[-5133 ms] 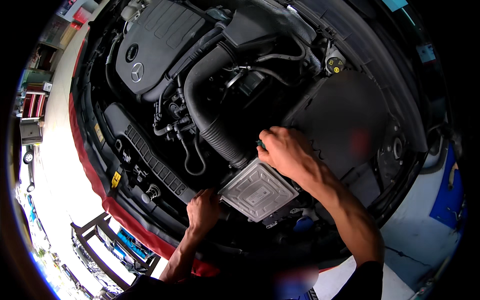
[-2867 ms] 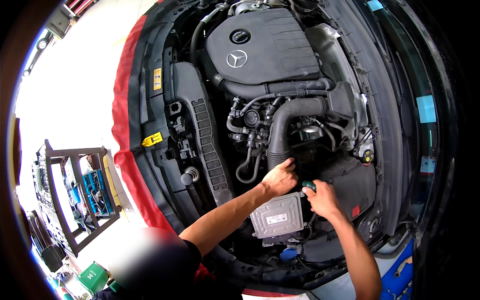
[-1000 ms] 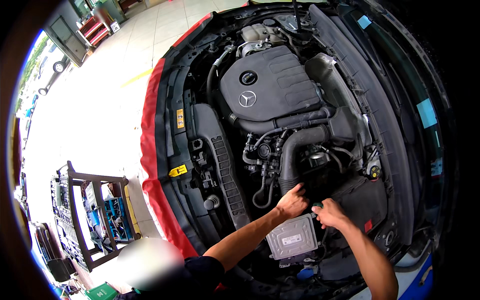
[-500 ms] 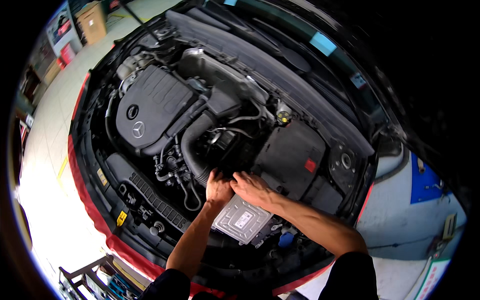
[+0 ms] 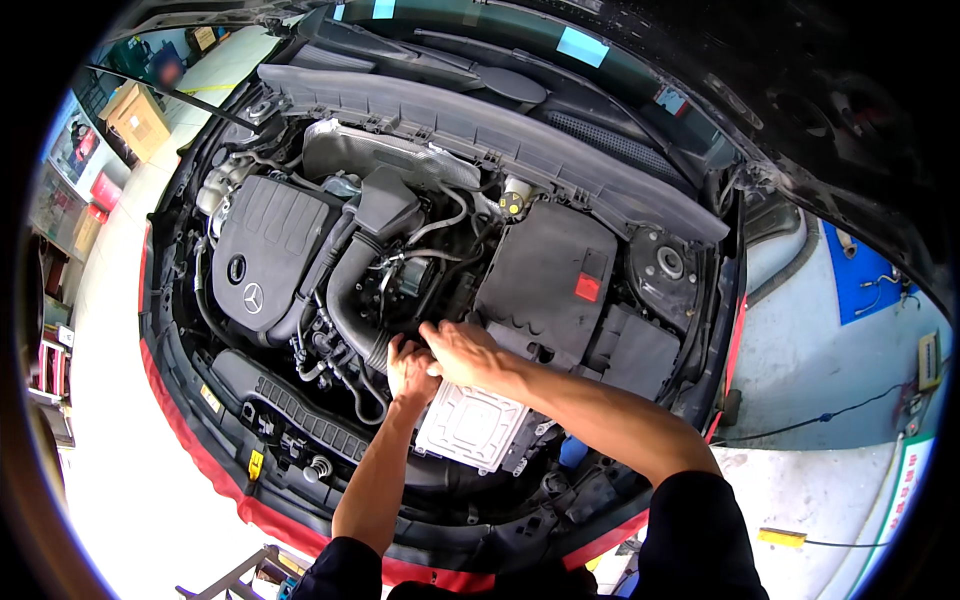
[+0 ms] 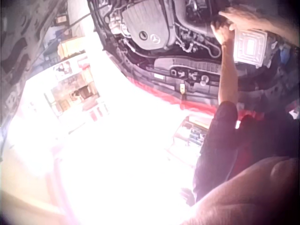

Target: The person opens a toolbox, selects a screwdriver, and removes the air filter housing cover from a car engine. They remove the old air filter, place it in a bin, and prepare to install a new one.

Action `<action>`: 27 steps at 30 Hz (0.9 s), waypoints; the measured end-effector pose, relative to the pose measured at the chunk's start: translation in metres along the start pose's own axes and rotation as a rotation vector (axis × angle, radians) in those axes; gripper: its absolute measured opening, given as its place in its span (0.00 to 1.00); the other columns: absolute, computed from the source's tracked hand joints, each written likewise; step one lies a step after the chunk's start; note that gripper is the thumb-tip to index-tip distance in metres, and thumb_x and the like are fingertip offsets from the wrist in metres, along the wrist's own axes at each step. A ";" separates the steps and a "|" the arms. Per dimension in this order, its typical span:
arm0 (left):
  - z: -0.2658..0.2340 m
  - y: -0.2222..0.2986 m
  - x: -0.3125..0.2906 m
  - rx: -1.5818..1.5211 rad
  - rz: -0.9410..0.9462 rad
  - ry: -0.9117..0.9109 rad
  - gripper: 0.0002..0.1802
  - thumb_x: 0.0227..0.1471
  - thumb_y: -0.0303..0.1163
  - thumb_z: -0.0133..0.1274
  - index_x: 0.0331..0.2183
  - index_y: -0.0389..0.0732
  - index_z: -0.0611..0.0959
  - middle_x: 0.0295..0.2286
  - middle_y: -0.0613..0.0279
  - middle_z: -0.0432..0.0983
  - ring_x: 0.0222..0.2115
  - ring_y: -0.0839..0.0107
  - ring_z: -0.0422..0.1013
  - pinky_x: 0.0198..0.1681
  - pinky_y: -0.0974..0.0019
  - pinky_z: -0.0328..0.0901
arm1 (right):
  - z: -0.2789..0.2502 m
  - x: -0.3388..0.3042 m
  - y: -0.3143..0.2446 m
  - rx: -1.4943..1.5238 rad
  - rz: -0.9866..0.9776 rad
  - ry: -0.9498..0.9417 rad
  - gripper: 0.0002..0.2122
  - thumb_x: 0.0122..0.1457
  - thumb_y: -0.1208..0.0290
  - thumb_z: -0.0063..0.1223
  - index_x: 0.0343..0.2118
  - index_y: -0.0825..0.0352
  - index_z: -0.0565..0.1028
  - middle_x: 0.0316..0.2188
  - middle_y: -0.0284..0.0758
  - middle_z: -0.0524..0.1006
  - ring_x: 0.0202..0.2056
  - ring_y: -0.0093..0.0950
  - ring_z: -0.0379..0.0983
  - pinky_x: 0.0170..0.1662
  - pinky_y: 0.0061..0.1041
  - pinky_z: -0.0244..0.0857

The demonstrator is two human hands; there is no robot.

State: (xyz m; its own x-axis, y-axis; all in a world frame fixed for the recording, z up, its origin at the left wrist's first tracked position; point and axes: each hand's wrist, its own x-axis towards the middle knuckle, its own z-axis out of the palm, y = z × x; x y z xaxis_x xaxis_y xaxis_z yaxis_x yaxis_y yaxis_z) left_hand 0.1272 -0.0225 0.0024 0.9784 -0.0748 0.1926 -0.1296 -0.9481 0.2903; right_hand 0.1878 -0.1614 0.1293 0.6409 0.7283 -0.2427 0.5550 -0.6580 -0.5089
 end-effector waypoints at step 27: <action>-0.019 0.006 0.010 0.051 -0.066 -0.111 0.12 0.51 0.44 0.55 0.30 0.50 0.88 0.33 0.69 0.85 0.45 0.68 0.74 0.66 0.56 0.50 | -0.018 -0.006 0.007 -0.239 -0.376 -0.027 0.07 0.56 0.80 0.55 0.37 0.67 0.79 0.49 0.48 0.76 0.49 0.46 0.76 0.51 0.40 0.73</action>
State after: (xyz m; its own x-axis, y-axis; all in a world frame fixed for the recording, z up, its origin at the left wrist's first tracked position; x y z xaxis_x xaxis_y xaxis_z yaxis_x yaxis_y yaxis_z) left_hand 0.1332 -0.0233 0.0242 0.9967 -0.0427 0.0692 -0.0588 -0.9663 0.2505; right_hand 0.1976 -0.1741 0.1422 0.3592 0.9279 -0.1002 0.8557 -0.3703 -0.3615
